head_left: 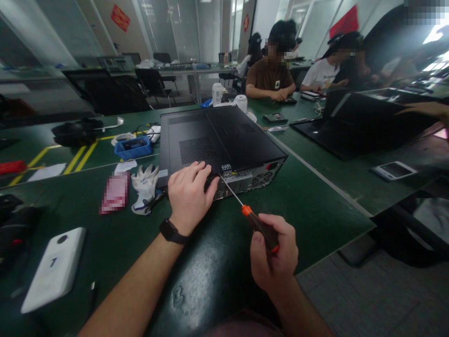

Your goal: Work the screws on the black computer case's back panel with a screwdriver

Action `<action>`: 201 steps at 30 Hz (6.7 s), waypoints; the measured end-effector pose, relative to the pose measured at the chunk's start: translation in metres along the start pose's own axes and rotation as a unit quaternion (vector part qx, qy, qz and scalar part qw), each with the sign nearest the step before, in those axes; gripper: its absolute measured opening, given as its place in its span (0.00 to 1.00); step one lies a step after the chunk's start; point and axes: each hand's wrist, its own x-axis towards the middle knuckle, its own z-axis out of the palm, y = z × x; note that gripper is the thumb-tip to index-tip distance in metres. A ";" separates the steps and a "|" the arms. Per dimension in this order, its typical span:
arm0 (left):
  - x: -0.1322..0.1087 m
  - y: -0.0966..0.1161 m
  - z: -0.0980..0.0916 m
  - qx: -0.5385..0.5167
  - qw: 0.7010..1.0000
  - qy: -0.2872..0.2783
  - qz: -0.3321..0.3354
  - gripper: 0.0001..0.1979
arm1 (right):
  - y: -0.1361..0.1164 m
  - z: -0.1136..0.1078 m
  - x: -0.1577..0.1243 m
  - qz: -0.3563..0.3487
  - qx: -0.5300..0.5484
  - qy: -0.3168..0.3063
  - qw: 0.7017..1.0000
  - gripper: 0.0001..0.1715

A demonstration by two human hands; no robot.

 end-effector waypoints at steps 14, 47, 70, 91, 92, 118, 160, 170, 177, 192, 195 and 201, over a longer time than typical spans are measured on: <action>0.000 0.000 0.000 0.000 1.000 -0.005 -0.002 0.13 | 0.001 -0.002 -0.001 0.034 -0.016 0.006 0.999 0.15; 0.001 0.000 0.000 -0.021 0.999 -0.022 -0.020 0.14 | 0.002 -0.001 -0.001 0.004 -0.039 0.012 0.999 0.19; 0.001 0.000 -0.001 -0.021 1.000 -0.015 -0.017 0.13 | -0.001 0.000 -0.002 0.035 -0.047 0.016 0.998 0.19; 0.000 0.000 -0.001 -0.022 0.999 -0.018 -0.020 0.13 | 0.002 -0.001 -0.005 0.061 -0.014 -0.010 0.998 0.19; 0.000 0.000 -0.001 -0.022 0.999 -0.017 -0.020 0.13 | 0.001 -0.001 -0.004 0.053 -0.016 -0.008 0.998 0.20; 0.000 -0.001 0.001 -0.010 1.000 -0.003 -0.005 0.13 | 0.004 -0.001 -0.005 0.023 -0.008 -0.005 1.000 0.17; 0.000 0.000 -0.001 -0.018 1.000 -0.014 -0.017 0.13 | -0.002 -0.001 0.006 -0.024 0.001 -0.020 1.000 0.21; 0.001 0.000 -0.001 -0.014 1.000 -0.010 -0.008 0.13 | 0.003 -0.002 -0.006 0.045 -0.027 -0.016 0.998 0.17; 0.000 0.000 -0.001 -0.021 1.000 -0.017 -0.016 0.13 | 0.000 0.000 0.003 -0.017 -0.031 0.019 0.999 0.20; 0.001 0.000 -0.001 -0.020 1.000 -0.017 -0.016 0.13 | 0.003 -0.001 -0.003 0.013 -0.059 0.004 0.998 0.17; 0.001 -0.001 -0.001 -0.017 1.000 -0.017 -0.016 0.13 | 0.005 -0.001 -0.005 0.035 -0.053 0.001 0.998 0.14; 0.001 -0.001 0.000 -0.021 0.999 -0.018 -0.021 0.13 | -0.001 -0.003 0.002 0.020 -0.034 -0.009 0.999 0.18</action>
